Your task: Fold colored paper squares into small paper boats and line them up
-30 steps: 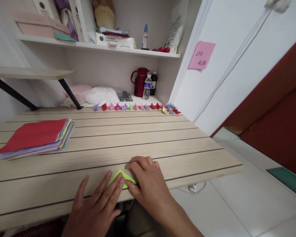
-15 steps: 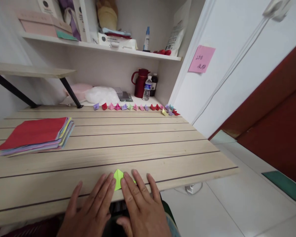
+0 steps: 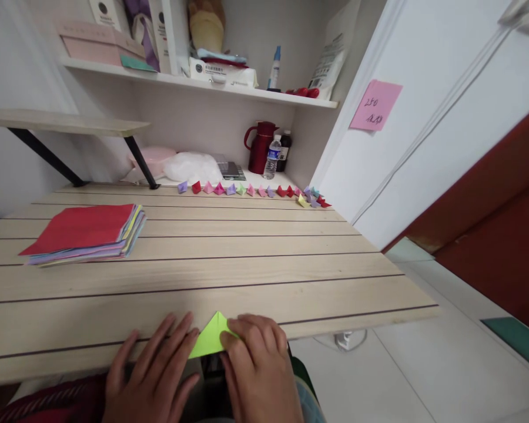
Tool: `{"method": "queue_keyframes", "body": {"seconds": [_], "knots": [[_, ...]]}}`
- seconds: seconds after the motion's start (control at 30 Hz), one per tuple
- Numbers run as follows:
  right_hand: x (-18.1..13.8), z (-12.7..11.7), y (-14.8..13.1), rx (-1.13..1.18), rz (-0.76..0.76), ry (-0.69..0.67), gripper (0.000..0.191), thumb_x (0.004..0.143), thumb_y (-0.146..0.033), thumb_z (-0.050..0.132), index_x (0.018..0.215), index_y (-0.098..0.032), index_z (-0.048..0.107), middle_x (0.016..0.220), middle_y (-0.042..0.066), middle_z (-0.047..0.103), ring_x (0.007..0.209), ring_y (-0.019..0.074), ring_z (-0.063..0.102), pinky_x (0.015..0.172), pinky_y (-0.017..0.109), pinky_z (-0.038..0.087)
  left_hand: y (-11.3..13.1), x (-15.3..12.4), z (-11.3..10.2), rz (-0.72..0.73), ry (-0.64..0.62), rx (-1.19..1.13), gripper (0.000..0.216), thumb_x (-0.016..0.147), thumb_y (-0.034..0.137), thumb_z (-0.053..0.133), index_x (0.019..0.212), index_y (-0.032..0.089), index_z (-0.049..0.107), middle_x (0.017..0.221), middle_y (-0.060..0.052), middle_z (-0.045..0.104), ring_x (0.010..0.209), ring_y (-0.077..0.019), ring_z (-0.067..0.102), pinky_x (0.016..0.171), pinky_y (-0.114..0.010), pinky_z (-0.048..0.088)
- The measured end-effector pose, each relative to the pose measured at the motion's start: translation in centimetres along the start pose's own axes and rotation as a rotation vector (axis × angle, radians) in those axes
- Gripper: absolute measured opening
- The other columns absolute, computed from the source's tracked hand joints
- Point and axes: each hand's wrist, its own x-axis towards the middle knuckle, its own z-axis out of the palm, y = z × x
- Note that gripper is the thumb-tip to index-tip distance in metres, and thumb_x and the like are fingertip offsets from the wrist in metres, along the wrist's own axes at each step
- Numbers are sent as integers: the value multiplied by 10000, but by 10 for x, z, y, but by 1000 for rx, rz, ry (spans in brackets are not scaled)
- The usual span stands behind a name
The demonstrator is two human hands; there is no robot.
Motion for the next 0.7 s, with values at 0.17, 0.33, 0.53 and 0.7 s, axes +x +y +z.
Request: {"method": "queue_keyframes", "body": {"seconds": [0.17, 0.33, 0.53, 0.7], "knots": [[8, -13, -6, 323, 144, 66, 169, 930, -127, 545, 912, -248, 661, 816, 17, 697, 754, 190, 636, 704, 324, 450, -5, 4, -10, -63, 44, -282, 446, 863, 253, 623, 1304, 260, 556, 1227, -8, 732, 1103, -172, 673, 1207, -345, 165], [34, -23, -17, 947, 760, 97, 284, 834, -413, 751, 699, -210, 606, 631, -17, 595, 610, 144, 528, 568, 242, 407, 7, 24, -15, -832, 77, -1099, 632, 810, 645, 627, 1328, 308, 491, 1360, -83, 612, 1241, -269, 581, 1036, -416, 451], [57, -16, -27, 1218, 830, 91, 360, 761, -478, 798, 693, -200, 579, 610, -28, 579, 584, 125, 485, 558, 231, 384, 19, 60, -22, -1191, -177, -1797, 870, 610, 820, 671, 1275, 269, 563, 1427, -146, 542, 1107, -299, 656, 824, -376, 559], [55, -11, -35, 773, 638, 127, 298, 824, -398, 706, 640, -205, 573, 626, -16, 569, 606, 147, 522, 598, 259, 413, 18, 66, -24, -1152, -197, -1874, 676, 565, 586, 866, 1111, 233, 678, 1104, -98, 740, 984, -262, 694, 839, -353, 547]]}}
